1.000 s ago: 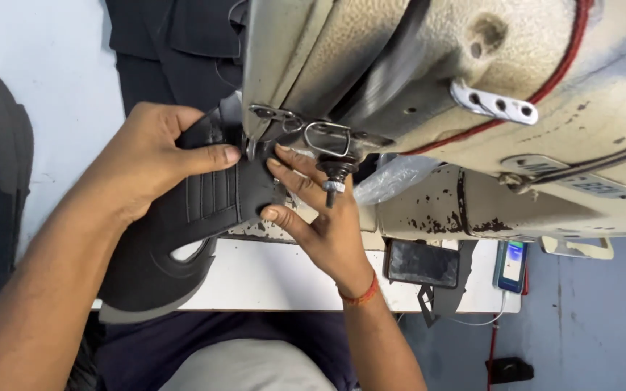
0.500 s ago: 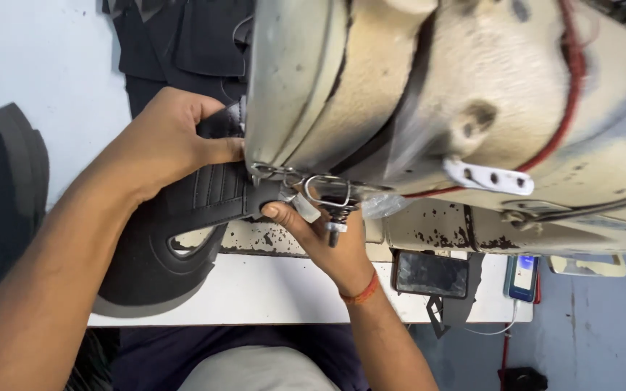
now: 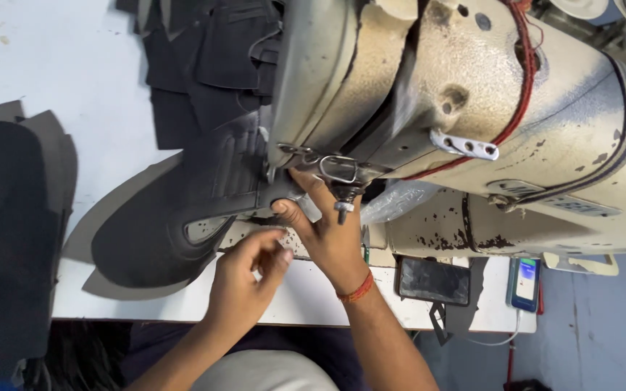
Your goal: The person sews black shoe parts using a sewing machine, guiding the material under the needle and cutting threads. They repeatedly pick up and align shoe parts, sew them, and place the finished pieces on a pile on the table.
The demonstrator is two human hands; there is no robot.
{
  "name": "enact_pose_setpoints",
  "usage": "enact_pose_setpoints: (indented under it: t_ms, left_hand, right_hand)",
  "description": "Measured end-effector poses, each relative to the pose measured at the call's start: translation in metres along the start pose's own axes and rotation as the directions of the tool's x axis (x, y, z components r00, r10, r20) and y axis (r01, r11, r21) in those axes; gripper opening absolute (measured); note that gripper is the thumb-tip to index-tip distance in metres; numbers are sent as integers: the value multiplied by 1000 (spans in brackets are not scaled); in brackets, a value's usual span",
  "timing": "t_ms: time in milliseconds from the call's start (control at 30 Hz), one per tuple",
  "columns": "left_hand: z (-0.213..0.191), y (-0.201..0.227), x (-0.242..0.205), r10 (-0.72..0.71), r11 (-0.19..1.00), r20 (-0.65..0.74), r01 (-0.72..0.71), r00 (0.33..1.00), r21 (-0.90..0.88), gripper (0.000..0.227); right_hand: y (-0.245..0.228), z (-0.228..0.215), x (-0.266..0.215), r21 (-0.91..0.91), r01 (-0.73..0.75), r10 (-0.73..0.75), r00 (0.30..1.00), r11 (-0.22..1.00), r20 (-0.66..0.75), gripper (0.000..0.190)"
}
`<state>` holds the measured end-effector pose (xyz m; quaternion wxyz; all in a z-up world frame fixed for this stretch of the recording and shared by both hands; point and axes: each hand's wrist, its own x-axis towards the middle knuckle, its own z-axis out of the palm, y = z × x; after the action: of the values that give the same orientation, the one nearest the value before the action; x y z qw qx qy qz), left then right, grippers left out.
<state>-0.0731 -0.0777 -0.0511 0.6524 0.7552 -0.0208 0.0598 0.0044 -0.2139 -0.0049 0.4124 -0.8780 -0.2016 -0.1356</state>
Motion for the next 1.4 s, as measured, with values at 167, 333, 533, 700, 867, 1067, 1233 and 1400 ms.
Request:
enact_pose_setpoints:
  t_ms: [167, 333, 533, 700, 867, 1067, 1233, 1400]
  left_hand:
    - [5, 8, 14, -203, 910, -107, 147, 973, -388, 25]
    - [7, 17, 36, -235, 870, -196, 116, 952, -478, 26]
    - [-9, 15, 53, -205, 886, -211, 90, 956, -455, 32]
    - [-69, 7, 102, -417, 868, 255, 466, 872, -174, 29]
    - [-67, 9, 121, -282, 898, 351, 374, 893, -231, 18]
    - [-24, 18, 82, -297, 907, -9, 279, 955, -314, 23]
    - [-9, 30, 79, -210, 924, -142, 149, 967, -353, 14]
    - [-18, 17, 102, -353, 854, 2, 323, 935, -408, 10]
  right_hand:
    - [-6, 0, -3, -133, 90, -98, 994, 987, -50, 49]
    - [-5, 3, -9, -224, 117, -143, 984, 968, -105, 47]
    - [-4, 0, -6, -236, 106, -129, 988, 966, -84, 48]
    - [-9, -27, 2, -293, 244, -232, 970, 924, 74, 41]
    - [-16, -32, -5, -303, 304, -270, 951, 903, 150, 34]
    - [-5, -34, -9, -289, 258, -239, 966, 922, 102, 45]
    - [5, -37, -1, -301, 291, -244, 952, 908, 184, 56]
    - [3, -29, -3, -344, 245, -199, 966, 907, 162, 68]
